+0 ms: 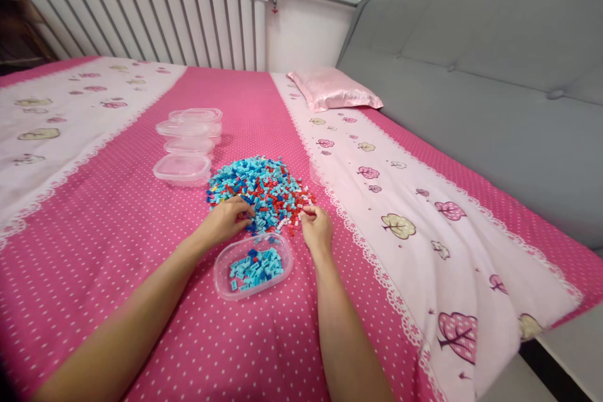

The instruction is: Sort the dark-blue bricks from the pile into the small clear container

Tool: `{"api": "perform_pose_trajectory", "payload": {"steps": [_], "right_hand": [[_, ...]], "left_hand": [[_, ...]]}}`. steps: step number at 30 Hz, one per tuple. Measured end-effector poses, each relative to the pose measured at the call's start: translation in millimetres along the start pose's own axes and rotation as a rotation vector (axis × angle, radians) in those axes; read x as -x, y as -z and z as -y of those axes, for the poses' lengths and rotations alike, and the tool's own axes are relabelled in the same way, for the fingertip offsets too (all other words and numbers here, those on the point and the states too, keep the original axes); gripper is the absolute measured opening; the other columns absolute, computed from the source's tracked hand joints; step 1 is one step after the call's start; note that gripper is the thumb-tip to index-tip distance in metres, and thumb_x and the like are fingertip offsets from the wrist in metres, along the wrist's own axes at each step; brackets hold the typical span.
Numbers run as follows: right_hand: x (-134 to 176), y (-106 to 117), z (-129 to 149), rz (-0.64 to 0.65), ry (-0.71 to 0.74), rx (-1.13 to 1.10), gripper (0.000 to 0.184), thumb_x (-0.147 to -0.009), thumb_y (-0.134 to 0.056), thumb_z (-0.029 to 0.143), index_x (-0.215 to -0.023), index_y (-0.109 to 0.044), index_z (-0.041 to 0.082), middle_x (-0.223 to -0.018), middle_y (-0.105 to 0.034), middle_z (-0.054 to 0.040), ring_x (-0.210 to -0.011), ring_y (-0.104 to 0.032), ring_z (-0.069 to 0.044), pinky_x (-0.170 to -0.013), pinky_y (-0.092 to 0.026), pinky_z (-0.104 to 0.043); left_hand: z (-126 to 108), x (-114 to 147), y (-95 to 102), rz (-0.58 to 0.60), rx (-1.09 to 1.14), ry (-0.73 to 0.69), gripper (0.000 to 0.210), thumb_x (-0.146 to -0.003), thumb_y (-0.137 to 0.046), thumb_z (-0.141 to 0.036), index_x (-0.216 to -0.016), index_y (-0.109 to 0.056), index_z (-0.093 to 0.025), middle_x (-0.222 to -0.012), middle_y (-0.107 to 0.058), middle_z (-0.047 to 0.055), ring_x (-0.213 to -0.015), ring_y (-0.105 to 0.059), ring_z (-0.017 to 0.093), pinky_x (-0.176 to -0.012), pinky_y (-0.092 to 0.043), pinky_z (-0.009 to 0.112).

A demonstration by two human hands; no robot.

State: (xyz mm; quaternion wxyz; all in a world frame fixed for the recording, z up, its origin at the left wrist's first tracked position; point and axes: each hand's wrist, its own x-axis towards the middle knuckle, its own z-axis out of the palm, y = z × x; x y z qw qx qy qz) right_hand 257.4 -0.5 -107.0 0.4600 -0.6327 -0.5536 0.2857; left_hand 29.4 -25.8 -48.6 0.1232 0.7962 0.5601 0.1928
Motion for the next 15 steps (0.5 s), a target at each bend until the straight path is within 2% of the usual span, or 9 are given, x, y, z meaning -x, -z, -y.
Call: {"api": "perform_pose_trajectory", "payload": {"steps": [8,15], "right_hand": [[0.3,0.0,-0.5,0.005,-0.003,-0.003,0.030,-0.069,-0.055,0.040,-0.088,-0.065,0.018,-0.085,-0.068,-0.0062,-0.069,-0.060,-0.019,-0.066,-0.046,-0.031],[1.0,1.3,2.0,0.006,-0.007,0.023,0.028,-0.070,-0.055,0.039,-0.087,-0.065,0.019,-0.085,-0.068,-0.0055,-0.068,-0.060,-0.018,-0.066,-0.046,-0.031]], "left_hand": [[0.2,0.2,0.5,0.011,-0.003,-0.012,0.014,-0.070,-0.048,-0.012,-0.071,-0.061,-0.016,-0.080,-0.057,0.005,-0.074,-0.055,0.015,-0.069,-0.042,0.025],[2.9,0.1,7.7,0.023,-0.011,-0.017,0.018,-0.070,-0.046,-0.013,-0.073,-0.063,-0.016,-0.077,-0.062,0.005,-0.071,-0.055,0.015,-0.067,-0.041,0.025]]}}
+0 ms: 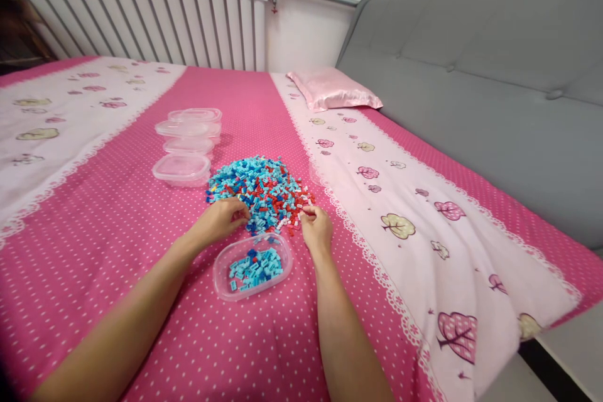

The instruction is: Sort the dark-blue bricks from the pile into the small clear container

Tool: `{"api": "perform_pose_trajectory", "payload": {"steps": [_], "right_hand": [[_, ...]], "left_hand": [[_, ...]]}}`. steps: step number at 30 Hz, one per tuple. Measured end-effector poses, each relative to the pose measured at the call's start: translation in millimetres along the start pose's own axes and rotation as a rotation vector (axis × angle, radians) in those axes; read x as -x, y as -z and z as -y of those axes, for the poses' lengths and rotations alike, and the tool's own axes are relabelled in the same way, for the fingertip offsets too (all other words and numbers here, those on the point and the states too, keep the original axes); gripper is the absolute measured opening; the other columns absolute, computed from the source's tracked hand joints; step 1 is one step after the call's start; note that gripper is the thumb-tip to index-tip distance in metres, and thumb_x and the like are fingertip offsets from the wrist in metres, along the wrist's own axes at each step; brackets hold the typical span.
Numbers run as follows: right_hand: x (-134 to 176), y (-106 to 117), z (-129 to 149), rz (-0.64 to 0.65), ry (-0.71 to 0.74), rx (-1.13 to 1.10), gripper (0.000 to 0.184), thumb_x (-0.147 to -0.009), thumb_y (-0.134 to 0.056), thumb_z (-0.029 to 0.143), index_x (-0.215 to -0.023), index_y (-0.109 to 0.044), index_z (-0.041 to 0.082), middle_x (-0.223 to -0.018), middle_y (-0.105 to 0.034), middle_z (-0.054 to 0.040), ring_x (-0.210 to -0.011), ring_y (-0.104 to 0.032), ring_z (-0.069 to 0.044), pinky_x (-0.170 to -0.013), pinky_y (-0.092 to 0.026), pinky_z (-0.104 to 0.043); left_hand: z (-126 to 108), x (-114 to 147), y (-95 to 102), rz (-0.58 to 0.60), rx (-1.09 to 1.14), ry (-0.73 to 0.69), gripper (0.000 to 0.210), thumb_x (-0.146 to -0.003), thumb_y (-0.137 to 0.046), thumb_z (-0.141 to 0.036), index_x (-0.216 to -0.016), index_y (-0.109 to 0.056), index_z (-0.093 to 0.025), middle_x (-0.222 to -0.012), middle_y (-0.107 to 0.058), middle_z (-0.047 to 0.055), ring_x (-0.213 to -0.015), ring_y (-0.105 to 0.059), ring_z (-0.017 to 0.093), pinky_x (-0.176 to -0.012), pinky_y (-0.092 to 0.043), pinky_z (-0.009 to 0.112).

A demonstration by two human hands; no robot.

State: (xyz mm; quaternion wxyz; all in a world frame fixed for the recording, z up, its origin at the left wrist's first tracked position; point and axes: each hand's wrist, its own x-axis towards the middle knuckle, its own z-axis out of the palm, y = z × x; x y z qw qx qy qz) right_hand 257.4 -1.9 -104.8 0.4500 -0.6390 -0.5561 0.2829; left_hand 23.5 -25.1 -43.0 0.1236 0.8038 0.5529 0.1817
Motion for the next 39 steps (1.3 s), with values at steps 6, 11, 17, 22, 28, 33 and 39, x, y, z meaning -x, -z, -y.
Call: {"api": "perform_pose_trajectory", "payload": {"steps": [6,11,17,22,28,33,39], "right_hand": [[0,0,1,0.002,0.010,-0.010,0.029,-0.070,-0.055,0.039,-0.087,-0.065,0.018,-0.085,-0.068,-0.0059,-0.069,-0.061,-0.019,-0.066,-0.046,-0.032],[0,0,0,0.003,0.008,-0.009,0.029,-0.070,-0.055,0.038,-0.087,-0.065,0.018,-0.085,-0.068,-0.0057,-0.068,-0.060,-0.019,-0.067,-0.046,-0.032],[0,0,0,-0.003,0.014,-0.012,0.028,-0.070,-0.055,0.038,-0.086,-0.065,0.018,-0.084,-0.068,-0.0055,-0.067,-0.060,-0.018,-0.066,-0.046,-0.032],[0,0,0,0.001,0.001,-0.007,0.029,-0.069,-0.055,0.039,-0.087,-0.065,0.018,-0.084,-0.068,-0.0058,-0.068,-0.060,-0.019,-0.067,-0.046,-0.032],[0,0,-1,-0.002,0.006,-0.014,0.028,-0.069,-0.055,0.038,-0.087,-0.065,0.018,-0.085,-0.068,-0.0055,-0.069,-0.060,-0.019,-0.067,-0.047,-0.032],[0,0,-1,-0.006,0.012,-0.013,0.029,-0.069,-0.055,0.039,-0.086,-0.066,0.019,-0.084,-0.068,-0.0060,-0.067,-0.060,-0.019,-0.067,-0.047,-0.033],[0,0,0,-0.006,0.004,-0.002,0.029,-0.069,-0.055,0.039,-0.087,-0.066,0.019,-0.085,-0.068,-0.0057,-0.068,-0.060,-0.019,-0.067,-0.046,-0.033]], "left_hand": [[-4,2,11.6,0.093,0.038,0.014,0.021,-0.067,-0.045,-0.013,-0.074,-0.064,-0.016,-0.073,-0.065,0.002,-0.066,-0.056,0.013,-0.062,-0.040,0.022],[-17,5,15.4,0.177,0.017,0.013,0.019,-0.063,-0.053,-0.015,-0.078,-0.064,-0.017,-0.073,-0.065,0.001,-0.065,-0.056,0.013,-0.061,-0.040,0.022],[-16,3,6.8,0.165,-0.046,0.051,0.017,-0.063,-0.053,-0.014,-0.076,-0.063,-0.018,-0.071,-0.063,0.000,-0.064,-0.055,0.013,-0.059,-0.038,0.021],[-13,3,5.6,0.162,-0.042,0.034,0.019,-0.062,-0.050,-0.012,-0.073,-0.064,-0.017,-0.071,-0.063,0.002,-0.064,-0.056,0.013,-0.060,-0.039,0.022],[-9,4,8.6,0.152,0.003,0.024,0.019,-0.062,-0.048,-0.011,-0.073,-0.063,-0.015,-0.069,-0.064,0.002,-0.062,-0.057,0.013,-0.059,-0.040,0.022],[-4,5,15.5,0.118,0.046,0.033,0.018,-0.063,-0.047,-0.011,-0.073,-0.062,-0.015,-0.068,-0.064,0.002,-0.063,-0.057,0.013,-0.058,-0.040,0.021],[-5,7,22.1,0.100,0.006,0.052,0.016,-0.062,-0.046,-0.009,-0.069,-0.059,-0.016,-0.065,-0.062,0.000,-0.059,-0.055,0.012,-0.056,-0.038,0.020]]}}
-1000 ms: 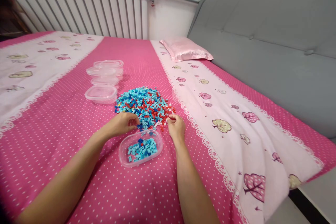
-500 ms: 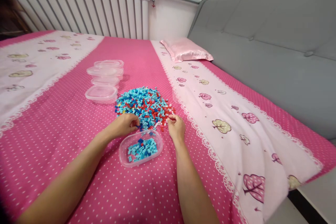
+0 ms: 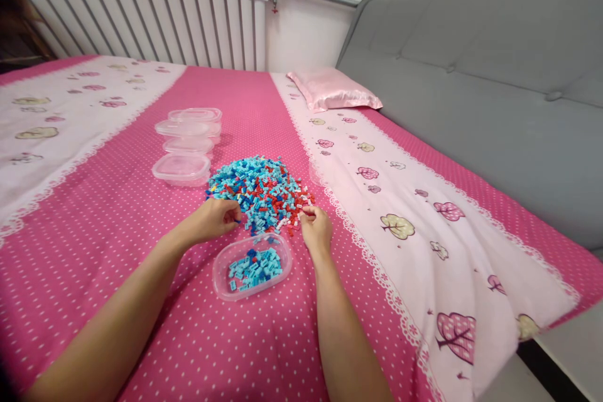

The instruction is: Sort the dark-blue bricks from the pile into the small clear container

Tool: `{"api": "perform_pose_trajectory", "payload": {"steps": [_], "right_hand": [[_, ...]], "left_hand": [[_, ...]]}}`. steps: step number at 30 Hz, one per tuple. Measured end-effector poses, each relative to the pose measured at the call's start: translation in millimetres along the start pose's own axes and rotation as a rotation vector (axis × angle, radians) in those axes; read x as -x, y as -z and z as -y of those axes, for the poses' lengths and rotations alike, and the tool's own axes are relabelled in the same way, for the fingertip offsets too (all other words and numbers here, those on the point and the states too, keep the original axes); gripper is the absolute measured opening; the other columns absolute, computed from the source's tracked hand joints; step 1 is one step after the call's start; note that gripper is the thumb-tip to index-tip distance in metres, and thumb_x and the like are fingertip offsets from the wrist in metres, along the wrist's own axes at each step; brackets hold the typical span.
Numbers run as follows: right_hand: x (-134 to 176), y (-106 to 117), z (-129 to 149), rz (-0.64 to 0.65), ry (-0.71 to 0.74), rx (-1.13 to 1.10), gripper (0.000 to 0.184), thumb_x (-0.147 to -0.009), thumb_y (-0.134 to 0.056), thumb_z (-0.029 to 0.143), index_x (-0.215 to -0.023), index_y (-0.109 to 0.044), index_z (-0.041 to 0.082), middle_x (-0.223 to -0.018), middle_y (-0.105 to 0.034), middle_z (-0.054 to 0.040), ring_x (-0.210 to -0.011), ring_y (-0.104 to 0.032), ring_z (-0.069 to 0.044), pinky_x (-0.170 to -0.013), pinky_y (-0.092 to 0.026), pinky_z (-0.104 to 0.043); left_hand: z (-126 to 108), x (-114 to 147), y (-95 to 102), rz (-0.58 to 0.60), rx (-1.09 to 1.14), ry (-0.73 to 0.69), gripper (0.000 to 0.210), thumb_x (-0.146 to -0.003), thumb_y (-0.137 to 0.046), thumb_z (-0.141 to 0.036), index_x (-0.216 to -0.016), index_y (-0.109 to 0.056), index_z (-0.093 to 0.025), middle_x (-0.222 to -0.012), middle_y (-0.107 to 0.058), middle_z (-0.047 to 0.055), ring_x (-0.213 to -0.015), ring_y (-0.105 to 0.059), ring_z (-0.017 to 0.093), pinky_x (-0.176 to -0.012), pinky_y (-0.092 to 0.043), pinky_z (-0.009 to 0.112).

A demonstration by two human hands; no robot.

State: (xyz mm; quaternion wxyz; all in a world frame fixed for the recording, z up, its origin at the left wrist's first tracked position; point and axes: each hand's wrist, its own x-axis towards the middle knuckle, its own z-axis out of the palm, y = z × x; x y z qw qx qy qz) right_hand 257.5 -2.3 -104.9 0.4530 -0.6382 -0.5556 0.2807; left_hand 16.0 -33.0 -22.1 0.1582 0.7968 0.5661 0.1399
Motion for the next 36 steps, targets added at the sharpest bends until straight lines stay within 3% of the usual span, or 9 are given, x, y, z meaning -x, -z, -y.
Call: {"api": "perform_pose_trajectory", "payload": {"steps": [9,16,23,30,36], "right_hand": [[1,1,3,0.002,0.003,0.001,0.027,-0.069,-0.055,0.037,-0.086,-0.065,0.019,-0.085,-0.068,-0.0051,-0.069,-0.060,-0.019,-0.067,-0.047,-0.032],[0,0,1,-0.008,0.014,-0.011,0.027,-0.069,-0.055,0.038,-0.085,-0.065,0.019,-0.082,-0.068,-0.0048,-0.066,-0.061,-0.018,-0.066,-0.047,-0.032],[-1,-1,-1,-0.006,0.013,-0.014,0.028,-0.069,-0.055,0.038,-0.085,-0.065,0.018,-0.082,-0.068,-0.0058,-0.067,-0.060,-0.019,-0.065,-0.047,-0.032],[-1,-1,-1,-0.005,0.017,-0.012,0.029,-0.069,-0.054,0.037,-0.087,-0.065,0.017,-0.086,-0.068,-0.0063,-0.067,-0.060,-0.019,-0.066,-0.046,-0.032],[3,2,4,-0.010,0.069,0.017,0.026,-0.070,-0.052,0.033,-0.084,-0.065,0.016,-0.085,-0.067,-0.0069,-0.067,-0.059,-0.017,-0.068,-0.046,-0.031]], "left_hand": [[-5,-2,-9.8,0.055,0.039,0.001,0.017,-0.059,-0.051,-0.009,-0.072,-0.057,-0.016,-0.066,-0.061,-0.001,-0.060,-0.055,0.012,-0.056,-0.039,0.020],[-8,-4,-17.0,0.039,-0.033,0.064,0.012,-0.060,-0.061,-0.021,-0.070,-0.057,-0.016,-0.067,-0.060,0.001,-0.059,-0.053,0.013,-0.055,-0.037,0.022],[-7,-7,-21.9,0.041,-0.071,0.085,0.006,-0.063,-0.056,-0.017,-0.064,-0.061,-0.015,-0.063,-0.062,0.002,-0.059,-0.054,0.014,-0.055,-0.036,0.023],[0,-5,-12.8,0.075,-0.009,0.060,0.013,-0.060,-0.053,-0.013,-0.069,-0.062,-0.015,-0.063,-0.062,0.000,-0.058,-0.055,0.012,-0.055,-0.038,0.021],[0,1,10.8,0.026,0.012,0.070,0.007,-0.058,-0.051,-0.014,-0.062,-0.056,-0.015,-0.057,-0.058,-0.001,-0.054,-0.052,0.011,-0.052,-0.037,0.021]]}}
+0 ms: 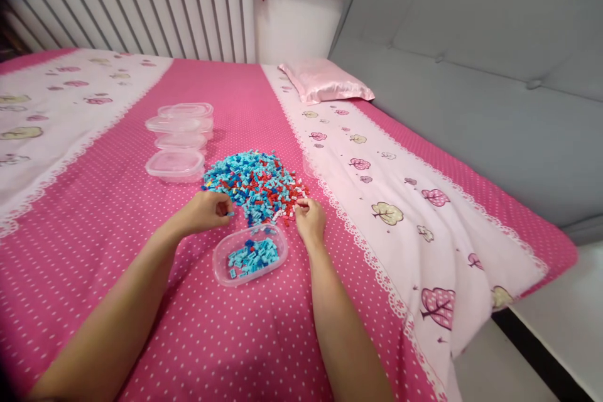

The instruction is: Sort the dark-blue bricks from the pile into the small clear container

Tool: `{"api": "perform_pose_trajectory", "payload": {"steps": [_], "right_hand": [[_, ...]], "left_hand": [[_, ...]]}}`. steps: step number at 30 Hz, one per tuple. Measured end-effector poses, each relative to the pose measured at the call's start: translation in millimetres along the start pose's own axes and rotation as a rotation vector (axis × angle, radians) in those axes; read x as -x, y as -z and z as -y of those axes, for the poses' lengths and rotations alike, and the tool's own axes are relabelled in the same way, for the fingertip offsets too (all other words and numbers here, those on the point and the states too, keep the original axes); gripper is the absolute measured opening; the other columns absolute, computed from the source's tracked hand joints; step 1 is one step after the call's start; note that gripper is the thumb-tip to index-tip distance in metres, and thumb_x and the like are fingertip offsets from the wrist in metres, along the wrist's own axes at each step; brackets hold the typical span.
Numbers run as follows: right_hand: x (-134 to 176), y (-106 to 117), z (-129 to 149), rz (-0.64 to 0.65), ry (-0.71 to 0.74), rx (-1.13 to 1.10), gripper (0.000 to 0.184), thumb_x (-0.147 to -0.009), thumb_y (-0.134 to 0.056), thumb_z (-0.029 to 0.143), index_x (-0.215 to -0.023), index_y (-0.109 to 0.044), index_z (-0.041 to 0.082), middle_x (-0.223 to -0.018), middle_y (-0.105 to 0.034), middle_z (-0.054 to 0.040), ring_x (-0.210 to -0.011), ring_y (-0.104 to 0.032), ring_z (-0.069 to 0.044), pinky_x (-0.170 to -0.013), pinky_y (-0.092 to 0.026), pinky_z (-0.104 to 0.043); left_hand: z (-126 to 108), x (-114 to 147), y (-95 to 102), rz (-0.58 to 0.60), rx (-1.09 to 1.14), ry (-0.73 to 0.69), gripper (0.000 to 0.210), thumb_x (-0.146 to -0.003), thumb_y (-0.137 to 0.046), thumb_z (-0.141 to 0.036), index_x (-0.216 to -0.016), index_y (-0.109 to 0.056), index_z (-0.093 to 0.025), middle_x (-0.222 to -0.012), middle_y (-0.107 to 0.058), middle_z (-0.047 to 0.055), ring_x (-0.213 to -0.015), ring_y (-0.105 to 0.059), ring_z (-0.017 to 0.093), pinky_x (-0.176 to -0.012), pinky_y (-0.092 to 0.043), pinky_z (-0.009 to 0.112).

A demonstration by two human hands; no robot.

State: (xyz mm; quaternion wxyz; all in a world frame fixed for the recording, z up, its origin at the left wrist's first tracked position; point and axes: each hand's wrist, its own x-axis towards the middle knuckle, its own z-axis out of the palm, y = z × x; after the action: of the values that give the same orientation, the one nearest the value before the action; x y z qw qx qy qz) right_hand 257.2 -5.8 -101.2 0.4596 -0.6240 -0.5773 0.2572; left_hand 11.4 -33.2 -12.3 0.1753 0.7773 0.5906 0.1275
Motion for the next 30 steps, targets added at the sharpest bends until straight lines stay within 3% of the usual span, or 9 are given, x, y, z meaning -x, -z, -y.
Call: {"api": "perform_pose_trajectory", "payload": {"steps": [5,7,13,17,21,23,25,26,30], "right_hand": [[3,1,1,-0.010,0.028,0.002,0.025,-0.070,-0.052,0.032,-0.085,-0.064,0.016,-0.086,-0.066,-0.0066,-0.067,-0.058,-0.016,-0.068,-0.047,-0.030],[3,0,0,-0.020,0.033,-0.004,0.025,-0.070,-0.052,0.032,-0.085,-0.064,0.016,-0.086,-0.066,-0.0067,-0.067,-0.058,-0.016,-0.068,-0.047,-0.030],[2,0,-1,-0.026,0.050,0.000,0.026,-0.070,-0.053,0.032,-0.086,-0.065,0.014,-0.085,-0.066,-0.0076,-0.067,-0.057,-0.017,-0.069,-0.047,-0.031],[2,0,-2,-0.025,0.053,-0.007,0.026,-0.070,-0.052,0.032,-0.086,-0.064,0.015,-0.085,-0.066,-0.0071,-0.067,-0.057,-0.016,-0.069,-0.047,-0.030],[2,0,-3,-0.025,0.051,-0.011,0.025,-0.071,-0.052,0.032,-0.085,-0.065,0.015,-0.086,-0.065,-0.0071,-0.067,-0.057,-0.016,-0.068,-0.047,-0.030],[2,-1,-5,-0.033,0.055,-0.016,0.025,-0.071,-0.053,0.032,-0.086,-0.064,0.015,-0.086,-0.065,-0.0074,-0.067,-0.057,-0.016,-0.068,-0.047,-0.030],[2,-2,-6,-0.042,0.065,-0.023,0.025,-0.071,-0.053,0.032,-0.086,-0.064,0.015,-0.086,-0.065,-0.0075,-0.068,-0.057,-0.016,-0.069,-0.046,-0.030],[2,-3,-7,-0.046,0.066,-0.030,0.025,-0.072,-0.053,0.032,-0.086,-0.064,0.015,-0.086,-0.065,-0.0075,-0.068,-0.056,-0.016,-0.070,-0.046,-0.031],[0,-4,-9,-0.051,0.018,-0.144,0.027,-0.070,-0.056,0.036,-0.087,-0.063,0.016,-0.085,-0.065,-0.0065,-0.068,-0.056,-0.017,-0.069,-0.046,-0.031]], "left_hand": [[-24,21,30.9,-0.052,0.151,-0.078,0.006,-0.060,-0.052,-0.017,-0.066,-0.054,-0.016,-0.056,-0.056,-0.003,-0.053,-0.051,0.010,-0.051,-0.038,0.019],[-42,31,38.1,-0.014,0.227,-0.166,0.009,-0.064,-0.050,-0.018,-0.071,-0.056,-0.016,-0.060,-0.058,-0.003,-0.056,-0.053,0.009,-0.052,-0.040,0.019],[-83,47,28.6,0.189,0.217,-0.361,0.021,-0.065,-0.049,-0.010,-0.081,-0.061,-0.016,-0.074,-0.062,0.000,-0.062,-0.056,0.009,-0.057,-0.043,0.020],[-78,44,28.3,0.217,0.222,-0.349,0.028,-0.070,-0.056,-0.022,-0.097,-0.060,-0.019,-0.088,-0.063,0.002,-0.066,-0.057,0.010,-0.059,-0.044,0.022],[-49,34,34.2,0.088,0.059,-0.023,0.039,-0.068,-0.060,-0.047,-0.092,-0.062,-0.016,-0.080,-0.065,0.005,-0.068,-0.058,0.016,-0.058,-0.042,0.025],[-37,28,30.9,0.273,0.016,0.066,0.044,-0.063,-0.061,-0.054,-0.083,-0.064,-0.015,-0.074,-0.065,0.005,-0.063,-0.057,0.017,-0.054,-0.040,0.025],[-33,23,21.9,0.519,0.069,0.021,0.041,-0.065,-0.058,-0.054,-0.078,-0.064,-0.015,-0.068,-0.064,0.004,-0.058,-0.056,0.016,-0.051,-0.037,0.023],[-35,21,15.7,0.554,0.074,-0.030,0.037,-0.067,-0.057,-0.051,-0.075,-0.064,-0.015,-0.066,-0.063,0.003,-0.059,-0.055,0.015,-0.051,-0.036,0.023],[-55,15,-12.8,0.456,0.027,-0.114,0.026,-0.067,-0.058,-0.037,-0.080,-0.063,-0.016,-0.071,-0.064,0.002,-0.064,-0.055,0.015,-0.054,-0.035,0.023]]}}
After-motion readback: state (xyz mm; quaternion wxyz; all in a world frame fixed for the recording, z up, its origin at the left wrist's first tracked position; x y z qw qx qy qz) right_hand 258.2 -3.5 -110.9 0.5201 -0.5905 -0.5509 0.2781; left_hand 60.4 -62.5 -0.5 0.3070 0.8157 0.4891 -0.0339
